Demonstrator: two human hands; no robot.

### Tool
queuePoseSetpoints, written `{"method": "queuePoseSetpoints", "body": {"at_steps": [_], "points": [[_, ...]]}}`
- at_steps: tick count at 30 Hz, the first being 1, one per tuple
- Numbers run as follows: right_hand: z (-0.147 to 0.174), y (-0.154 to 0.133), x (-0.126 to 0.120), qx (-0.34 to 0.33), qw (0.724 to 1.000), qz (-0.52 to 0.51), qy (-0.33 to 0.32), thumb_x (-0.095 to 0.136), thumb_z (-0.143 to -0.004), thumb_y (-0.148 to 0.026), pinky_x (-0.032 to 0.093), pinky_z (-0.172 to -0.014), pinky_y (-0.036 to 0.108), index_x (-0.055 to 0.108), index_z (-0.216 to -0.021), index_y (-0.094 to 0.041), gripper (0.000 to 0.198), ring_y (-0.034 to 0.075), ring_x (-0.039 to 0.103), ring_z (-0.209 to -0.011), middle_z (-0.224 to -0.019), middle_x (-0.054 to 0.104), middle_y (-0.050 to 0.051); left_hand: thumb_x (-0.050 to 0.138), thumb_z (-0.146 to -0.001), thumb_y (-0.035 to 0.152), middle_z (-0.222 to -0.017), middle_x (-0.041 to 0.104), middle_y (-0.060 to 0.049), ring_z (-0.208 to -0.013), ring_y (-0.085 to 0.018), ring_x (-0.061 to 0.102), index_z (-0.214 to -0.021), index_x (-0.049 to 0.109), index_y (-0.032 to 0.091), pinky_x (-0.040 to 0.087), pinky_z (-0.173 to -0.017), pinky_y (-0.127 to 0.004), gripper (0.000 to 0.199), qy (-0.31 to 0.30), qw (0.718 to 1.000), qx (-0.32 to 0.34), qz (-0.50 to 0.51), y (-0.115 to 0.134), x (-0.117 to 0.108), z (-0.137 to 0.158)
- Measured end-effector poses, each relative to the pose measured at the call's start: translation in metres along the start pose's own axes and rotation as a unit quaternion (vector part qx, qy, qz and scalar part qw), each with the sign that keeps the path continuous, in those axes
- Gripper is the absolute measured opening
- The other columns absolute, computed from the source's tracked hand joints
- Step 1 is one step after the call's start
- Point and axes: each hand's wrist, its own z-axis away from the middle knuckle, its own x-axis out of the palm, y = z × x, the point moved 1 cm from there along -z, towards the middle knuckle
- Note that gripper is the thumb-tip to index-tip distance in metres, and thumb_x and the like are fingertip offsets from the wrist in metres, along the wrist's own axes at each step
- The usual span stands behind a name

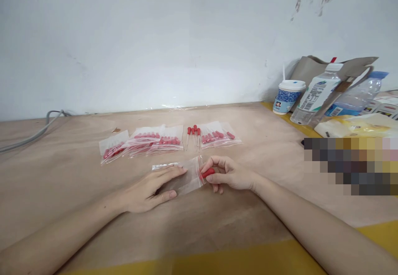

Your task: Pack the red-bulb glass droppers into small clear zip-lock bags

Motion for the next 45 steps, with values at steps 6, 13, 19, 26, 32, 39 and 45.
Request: {"method": "queuePoseSetpoints", "body": {"at_steps": [6,13,19,26,32,39,45], "points": [[-0.006,0.005,-0.002,0.022,1.000,0.002,-0.010,0.070,-0.067,-0.029,0.049,-0.062,0.024,0.054,-0.080,-0.014,0.026,0.008,0.059,-0.064,-0.071,0.062,0.000,0.046,-0.089,0.030,-0.134,0.044,-0.009,-0.123,-0.022,0.040,-0.133,0.035,0.021,0.034,-0.101,-0.040,0.046,0.028,0.999,0.016,0.005,-0.001,-0.001,-0.001],[-0.008,0.003,-0.003,0.026,0.995,0.065,0.072,0.071,-0.064,-0.034,0.045,-0.054,0.022,0.061,-0.079,-0.014,0.027,0.008,0.053,-0.054,-0.062,0.059,-0.002,0.050,-0.087,0.031,-0.131,0.048,-0.007,-0.120,-0.021,0.044,-0.129,0.044,0.022,0.033,-0.103,-0.038,0.043,0.004,1.000,0.020,0.010,-0.006,-0.003,0.006],[-0.012,-0.005,0.012,0.015,0.984,0.153,0.089,0.069,-0.063,-0.038,0.031,-0.042,0.019,0.068,-0.074,-0.015,0.025,0.004,0.038,-0.045,-0.054,0.050,-0.004,0.050,-0.088,0.031,-0.130,0.049,-0.007,-0.120,-0.021,0.044,-0.130,0.042,0.022,0.033,-0.103,-0.040,0.044,0.013,0.999,0.025,0.017,-0.005,-0.003,0.004],[-0.011,-0.006,0.015,0.048,0.985,0.114,0.121,0.077,-0.051,-0.032,0.030,-0.041,0.019,0.062,-0.070,-0.016,0.028,0.005,0.040,-0.044,-0.054,0.055,-0.004,0.049,-0.088,0.031,-0.129,0.049,-0.007,-0.119,-0.021,0.045,-0.131,0.041,0.021,0.033,-0.103,-0.039,0.045,0.017,0.999,0.039,0.029,-0.005,-0.003,0.002],[-0.008,-0.005,0.012,0.069,0.975,0.168,0.130,0.064,-0.067,-0.046,0.031,-0.037,0.018,0.060,-0.076,-0.015,0.032,0.005,0.039,-0.040,-0.048,0.049,-0.005,0.049,-0.088,0.030,-0.130,0.049,-0.007,-0.121,-0.021,0.043,-0.130,0.042,0.022,0.032,-0.103,-0.039,0.044,0.013,0.999,0.035,0.027,-0.005,-0.003,0.002],[-0.001,-0.007,0.013,0.104,0.981,0.120,0.110,0.058,-0.071,-0.055,0.030,-0.034,0.017,0.054,-0.077,-0.017,0.038,0.004,0.040,-0.035,-0.046,0.049,-0.006,0.051,-0.087,0.030,-0.131,0.048,-0.007,-0.121,-0.021,0.043,-0.129,0.045,0.022,0.032,-0.103,-0.039,0.042,0.009,0.999,0.026,0.033,-0.005,-0.002,0.002],[-0.003,-0.004,0.020,0.121,0.978,0.051,0.162,0.067,-0.065,-0.044,0.016,-0.029,0.017,0.050,-0.071,-0.018,0.033,0.001,0.028,-0.029,-0.043,0.046,-0.009,0.050,-0.088,0.031,-0.132,0.047,-0.006,-0.122,-0.021,0.042,-0.129,0.045,0.022,0.032,-0.104,-0.038,0.042,0.009,0.999,0.026,0.033,-0.005,-0.001,0.002]]}}
